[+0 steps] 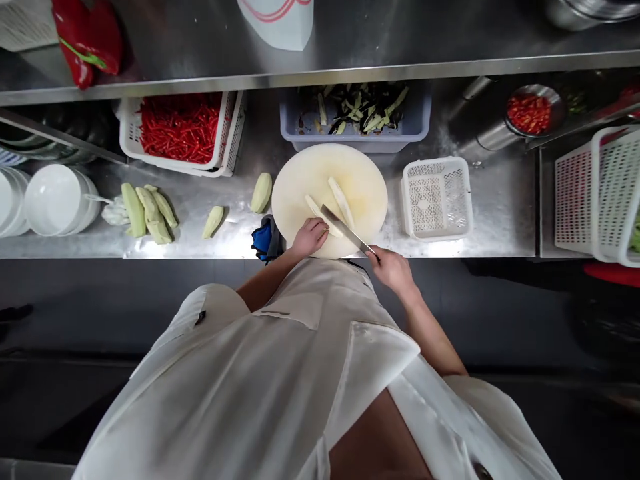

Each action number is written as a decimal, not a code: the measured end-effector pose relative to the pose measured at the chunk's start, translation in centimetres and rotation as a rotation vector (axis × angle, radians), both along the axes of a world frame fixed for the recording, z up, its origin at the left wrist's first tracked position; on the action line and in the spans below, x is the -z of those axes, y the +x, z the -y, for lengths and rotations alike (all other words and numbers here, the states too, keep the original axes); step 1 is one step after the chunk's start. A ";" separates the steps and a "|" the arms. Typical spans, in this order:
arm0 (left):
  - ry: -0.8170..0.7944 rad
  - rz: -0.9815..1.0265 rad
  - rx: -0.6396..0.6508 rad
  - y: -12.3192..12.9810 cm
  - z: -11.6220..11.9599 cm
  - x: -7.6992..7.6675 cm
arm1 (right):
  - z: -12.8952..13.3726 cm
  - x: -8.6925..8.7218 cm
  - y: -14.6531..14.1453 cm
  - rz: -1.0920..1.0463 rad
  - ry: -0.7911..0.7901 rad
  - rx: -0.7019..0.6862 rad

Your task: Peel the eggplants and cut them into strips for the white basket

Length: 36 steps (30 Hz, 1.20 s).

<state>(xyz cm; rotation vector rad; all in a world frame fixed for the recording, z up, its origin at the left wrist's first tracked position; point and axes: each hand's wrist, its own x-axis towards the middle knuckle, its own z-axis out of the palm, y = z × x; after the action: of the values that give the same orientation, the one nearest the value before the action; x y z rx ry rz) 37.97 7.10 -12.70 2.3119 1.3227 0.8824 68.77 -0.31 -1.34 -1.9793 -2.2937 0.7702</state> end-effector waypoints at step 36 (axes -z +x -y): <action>0.037 -0.535 0.615 3.7 -13.7 -3.1 | 8.0 11.6 -1.6 -0.897 -0.200 1.140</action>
<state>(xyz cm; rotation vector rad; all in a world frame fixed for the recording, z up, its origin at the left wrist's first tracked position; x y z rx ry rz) 41.62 20.78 -9.62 2.8448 0.6505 0.0929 67.21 -8.31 -12.92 -1.9243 -0.4874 1.2931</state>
